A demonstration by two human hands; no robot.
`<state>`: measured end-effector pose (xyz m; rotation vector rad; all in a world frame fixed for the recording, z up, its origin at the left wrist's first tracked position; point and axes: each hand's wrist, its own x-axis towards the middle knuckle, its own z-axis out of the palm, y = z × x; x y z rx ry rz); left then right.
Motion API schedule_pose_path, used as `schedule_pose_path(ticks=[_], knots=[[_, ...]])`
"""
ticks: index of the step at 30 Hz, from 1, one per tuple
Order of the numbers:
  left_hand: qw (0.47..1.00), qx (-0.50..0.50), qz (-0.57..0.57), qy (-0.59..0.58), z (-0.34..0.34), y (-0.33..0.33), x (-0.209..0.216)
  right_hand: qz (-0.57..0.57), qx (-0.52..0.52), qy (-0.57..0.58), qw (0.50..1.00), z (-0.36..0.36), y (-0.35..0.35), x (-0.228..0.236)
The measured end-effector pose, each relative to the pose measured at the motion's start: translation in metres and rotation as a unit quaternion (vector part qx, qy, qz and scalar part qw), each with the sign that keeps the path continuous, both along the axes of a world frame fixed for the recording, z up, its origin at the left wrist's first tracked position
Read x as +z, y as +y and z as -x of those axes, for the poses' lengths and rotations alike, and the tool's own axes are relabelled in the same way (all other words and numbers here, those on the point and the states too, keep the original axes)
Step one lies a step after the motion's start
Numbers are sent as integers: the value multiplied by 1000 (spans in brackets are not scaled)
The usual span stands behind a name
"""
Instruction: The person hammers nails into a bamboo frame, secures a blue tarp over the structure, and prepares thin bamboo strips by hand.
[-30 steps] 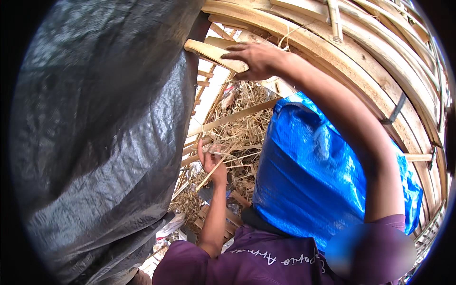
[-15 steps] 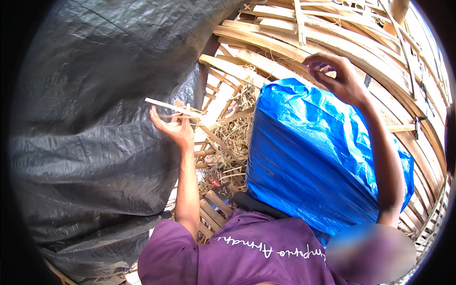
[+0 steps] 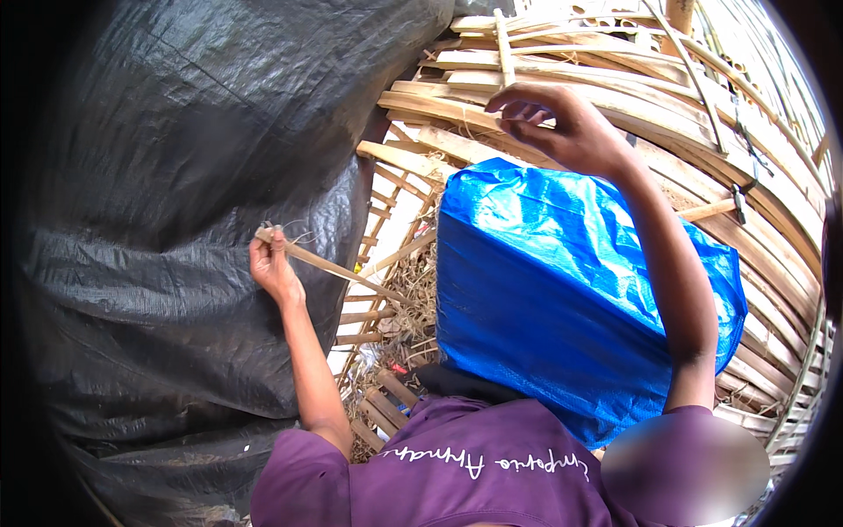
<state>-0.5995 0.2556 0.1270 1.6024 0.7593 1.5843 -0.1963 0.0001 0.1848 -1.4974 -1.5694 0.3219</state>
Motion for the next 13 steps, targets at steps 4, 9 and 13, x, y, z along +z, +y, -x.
schedule_pose_path(ticks=[4, 9, 13], knots=[[1000, 6, -9, 7, -17, -27, 28, -7, 24, 16, 1000, 6, 5, -2], [979, -20, -204, 18, -43, -42, 47, 40, 55, 22, 997, 45, 12, -14], [972, -50, -224, -39, -78, -66, 58, 79, 64, -64, 993, 87, 20, -23]])
